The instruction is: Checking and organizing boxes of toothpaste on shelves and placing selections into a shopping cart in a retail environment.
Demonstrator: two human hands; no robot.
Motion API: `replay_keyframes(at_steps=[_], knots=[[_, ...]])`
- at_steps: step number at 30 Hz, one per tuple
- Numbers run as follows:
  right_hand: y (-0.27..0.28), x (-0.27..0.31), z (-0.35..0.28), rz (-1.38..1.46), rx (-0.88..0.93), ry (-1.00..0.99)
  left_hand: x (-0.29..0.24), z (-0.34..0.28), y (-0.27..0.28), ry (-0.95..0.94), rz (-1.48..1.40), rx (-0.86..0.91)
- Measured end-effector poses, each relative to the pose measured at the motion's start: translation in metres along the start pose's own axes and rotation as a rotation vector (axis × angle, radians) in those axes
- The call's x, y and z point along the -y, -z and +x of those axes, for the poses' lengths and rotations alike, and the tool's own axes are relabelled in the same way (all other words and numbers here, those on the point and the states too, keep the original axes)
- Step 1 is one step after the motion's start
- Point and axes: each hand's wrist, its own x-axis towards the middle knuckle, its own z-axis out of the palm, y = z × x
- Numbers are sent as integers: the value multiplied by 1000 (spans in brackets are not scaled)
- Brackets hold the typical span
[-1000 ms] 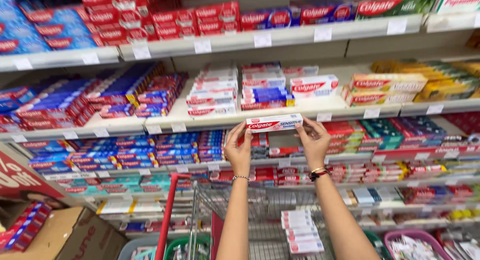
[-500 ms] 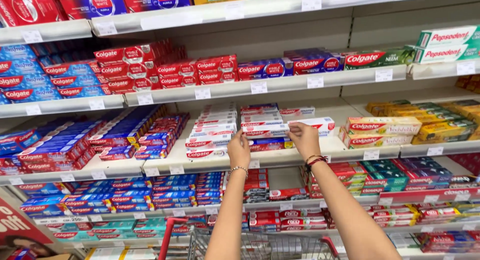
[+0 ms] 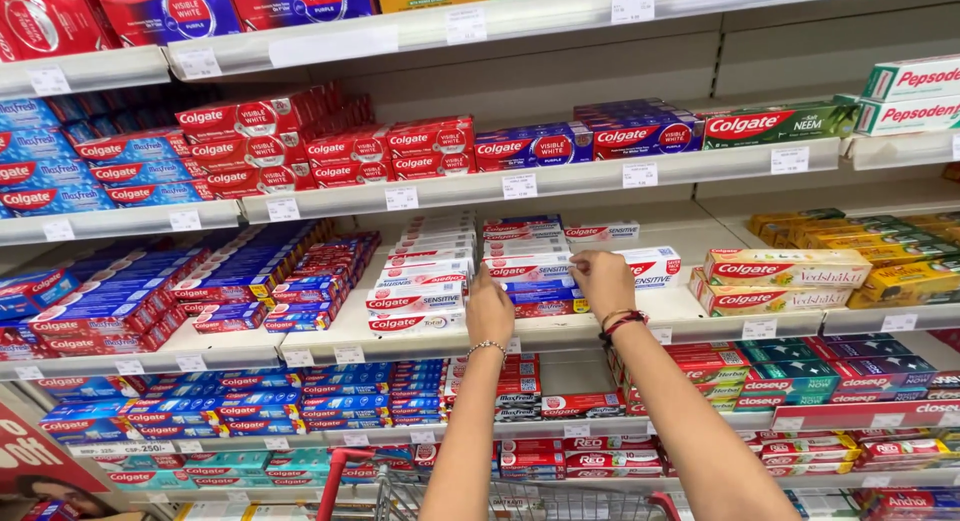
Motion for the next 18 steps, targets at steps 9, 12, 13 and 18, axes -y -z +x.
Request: replay_keyframes(at_steps=[9, 12, 13, 18], knots=[[17, 17, -20, 113, -12, 58, 16, -14, -11, -290, 41, -75], [20, 24, -55, 181, -141, 158, 14, -46, -5, -419, -23, -154], [19, 24, -67, 178, -142, 154, 12, -56, -3, -420, -25, -150], [18, 26, -138, 86, -172, 363, 13, -113, 2, -566, 15, -171]])
